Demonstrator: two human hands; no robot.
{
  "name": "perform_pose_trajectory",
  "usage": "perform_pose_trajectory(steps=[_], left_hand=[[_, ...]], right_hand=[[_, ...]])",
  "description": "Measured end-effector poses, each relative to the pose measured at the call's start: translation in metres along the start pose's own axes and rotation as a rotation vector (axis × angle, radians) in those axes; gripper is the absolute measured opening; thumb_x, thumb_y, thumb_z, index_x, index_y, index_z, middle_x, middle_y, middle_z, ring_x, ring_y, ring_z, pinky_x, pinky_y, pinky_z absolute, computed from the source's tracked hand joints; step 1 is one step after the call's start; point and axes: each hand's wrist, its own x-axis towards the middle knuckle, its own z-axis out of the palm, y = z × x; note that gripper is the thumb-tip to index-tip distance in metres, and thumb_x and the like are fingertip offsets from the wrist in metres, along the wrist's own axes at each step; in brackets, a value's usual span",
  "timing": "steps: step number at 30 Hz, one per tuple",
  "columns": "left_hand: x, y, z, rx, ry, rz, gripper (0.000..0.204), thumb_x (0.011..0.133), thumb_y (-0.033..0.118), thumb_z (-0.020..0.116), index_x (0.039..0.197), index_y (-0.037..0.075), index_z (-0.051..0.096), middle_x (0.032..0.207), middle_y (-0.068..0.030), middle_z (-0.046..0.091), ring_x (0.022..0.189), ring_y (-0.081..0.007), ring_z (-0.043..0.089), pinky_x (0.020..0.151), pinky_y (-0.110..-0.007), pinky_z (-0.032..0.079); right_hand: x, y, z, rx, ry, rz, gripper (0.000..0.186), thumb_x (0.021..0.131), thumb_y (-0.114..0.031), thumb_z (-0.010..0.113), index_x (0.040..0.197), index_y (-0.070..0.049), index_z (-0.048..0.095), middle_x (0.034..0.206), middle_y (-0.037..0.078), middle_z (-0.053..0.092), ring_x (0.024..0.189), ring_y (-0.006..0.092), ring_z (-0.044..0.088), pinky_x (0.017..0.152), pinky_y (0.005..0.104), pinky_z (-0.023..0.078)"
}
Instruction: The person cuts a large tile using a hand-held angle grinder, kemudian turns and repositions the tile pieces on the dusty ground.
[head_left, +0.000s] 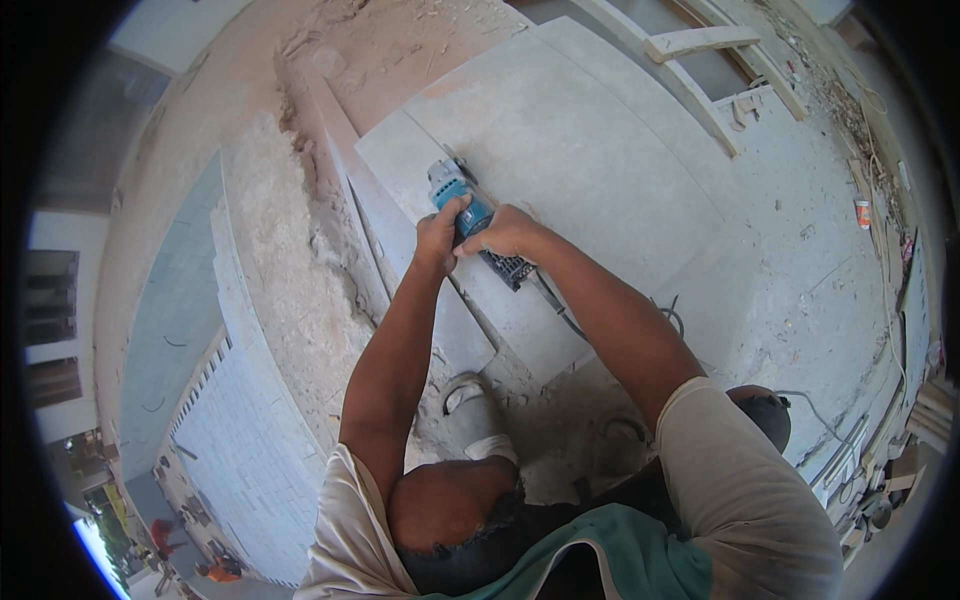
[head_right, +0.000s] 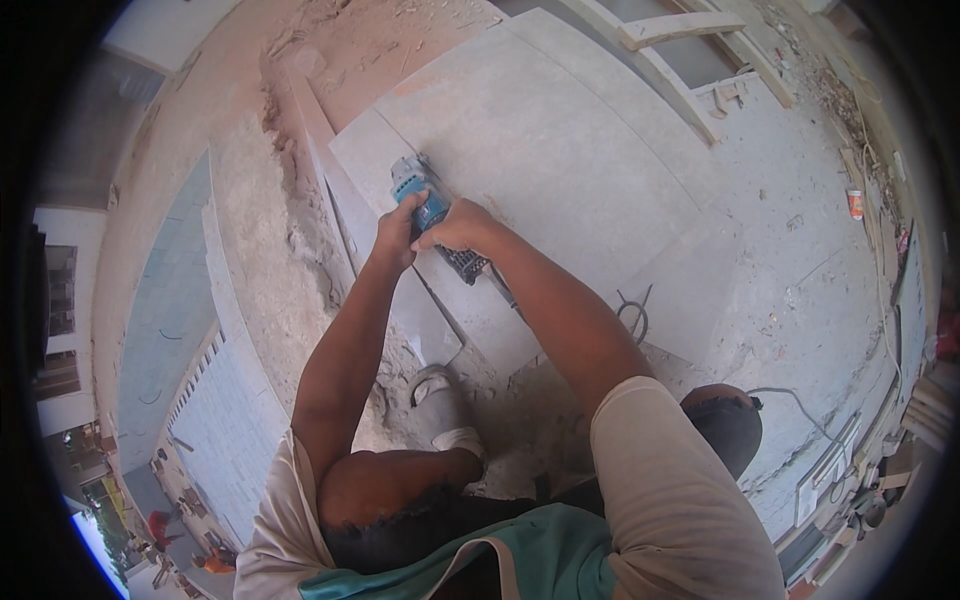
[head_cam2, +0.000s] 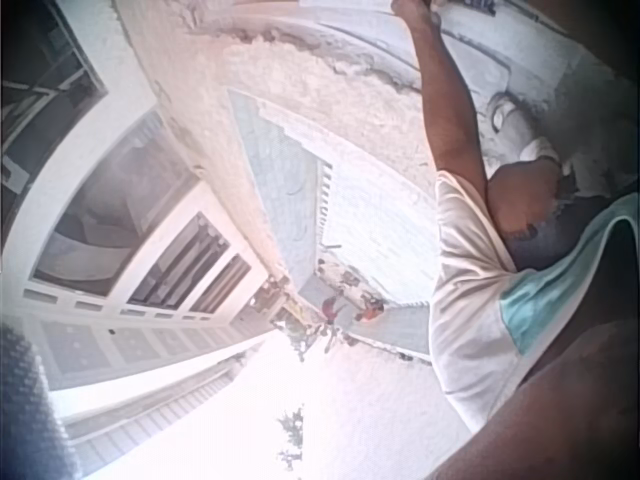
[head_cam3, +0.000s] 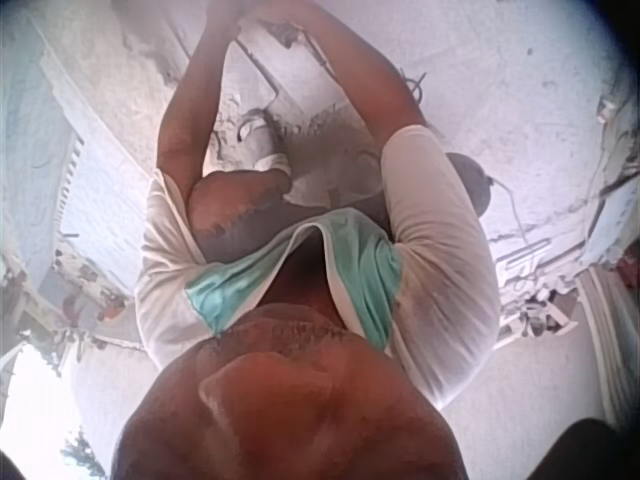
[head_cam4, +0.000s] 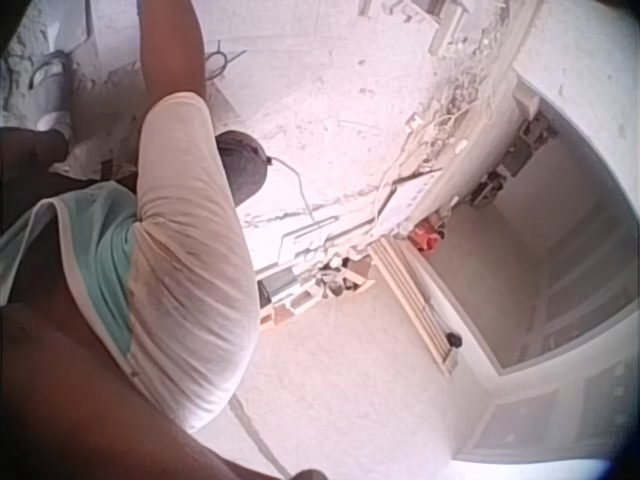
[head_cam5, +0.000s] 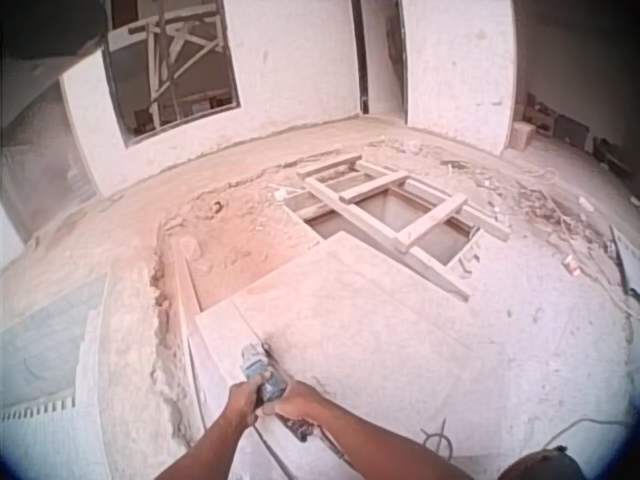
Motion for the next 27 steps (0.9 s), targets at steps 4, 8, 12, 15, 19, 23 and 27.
perform_pose_trajectory(steps=[4, 8, 12, 15, 19, 23, 27], left_hand=[[-0.005, -0.002, 0.004, 0.005, 0.001, -0.009, 0.047, 0.082, 0.024, 0.074, 0.11, -0.009, 0.057, 0.099, -0.012, 0.063, 0.087, -0.0238, 0.065, 0.077, -0.036, 0.053], [-0.008, -0.005, 0.002, -0.033, -0.005, 0.015, 0.059, 0.077, 0.022, 0.078, 0.11, -0.019, 0.051, 0.099, -0.0179, 0.064, 0.081, -0.0255, 0.067, 0.073, -0.036, 0.056], [-0.009, -0.011, 0.001, -0.056, -0.029, 0.024, 0.059, 0.077, 0.022, 0.078, 0.11, -0.019, 0.051, 0.098, -0.0173, 0.064, 0.081, -0.0253, 0.067, 0.072, -0.036, 0.056], [-0.009, -0.015, 0.003, -0.057, -0.042, 0.03, 0.059, 0.077, 0.022, 0.078, 0.11, -0.019, 0.051, 0.098, -0.0168, 0.064, 0.08, -0.025, 0.067, 0.071, -0.036, 0.056], [-0.012, -0.016, 0.003, -0.047, -0.033, 0.032, 0.059, 0.077, 0.023, 0.078, 0.11, -0.019, 0.052, 0.097, -0.0167, 0.064, 0.079, -0.0246, 0.067, 0.07, -0.035, 0.056], [-0.011, -0.018, 0.002, -0.033, -0.031, 0.031, 0.06, 0.076, 0.023, 0.078, 0.11, -0.019, 0.052, 0.097, -0.0168, 0.064, 0.079, -0.0246, 0.067, 0.07, -0.035, 0.056], [-0.012, -0.017, 0.003, -0.031, -0.023, 0.035, 0.06, 0.076, 0.023, 0.078, 0.11, -0.019, 0.051, 0.097, -0.0172, 0.064, 0.079, -0.0248, 0.067, 0.071, -0.036, 0.056]], right_hand=[[0.001, 0.006, -0.001, -0.003, -0.029, 0.03, 0.084, 0.054, -0.041, 0.089, 0.115, 0.01, 0.061, 0.113, 0.026, 0.065, 0.104, 0.0326, 0.066, 0.089, 0.0354, 0.051], [-0.01, 0.003, -0.002, -0.028, -0.025, 0.032, 0.088, 0.053, -0.04, 0.089, 0.121, 0.008, 0.059, 0.115, 0.025, 0.065, 0.105, 0.0332, 0.065, 0.09, 0.0358, 0.05], [-0.021, 0.003, -0.002, -0.029, 0.018, -0.029, 0.08, 0.055, -0.04, 0.088, 0.111, 0.011, 0.062, 0.107, 0.026, 0.066, 0.098, 0.0325, 0.066, 0.086, 0.0354, 0.05], [-0.019, 0.011, 0.0, -0.026, 0.052, -0.064, 0.075, 0.055, -0.04, 0.087, 0.103, 0.014, 0.065, 0.102, 0.026, 0.067, 0.094, 0.0325, 0.066, 0.083, 0.0354, 0.05], [-0.025, 0.006, -0.002, -0.061, 0.037, -0.022, 0.075, 0.055, -0.042, 0.087, 0.1, 0.014, 0.065, 0.101, 0.027, 0.067, 0.093, 0.0329, 0.067, 0.082, 0.0358, 0.051], [-0.024, 0.009, -0.001, -0.057, 0.029, -0.025, 0.074, 0.056, -0.042, 0.087, 0.1, 0.014, 0.065, 0.102, 0.027, 0.067, 0.093, 0.0328, 0.067, 0.082, 0.036, 0.051], [-0.02, 0.012, 0.001, -0.037, 0.017, -0.004, 0.072, 0.056, -0.039, 0.087, 0.1, 0.013, 0.066, 0.101, 0.025, 0.067, 0.092, 0.0322, 0.066, 0.081, 0.0359, 0.051]])
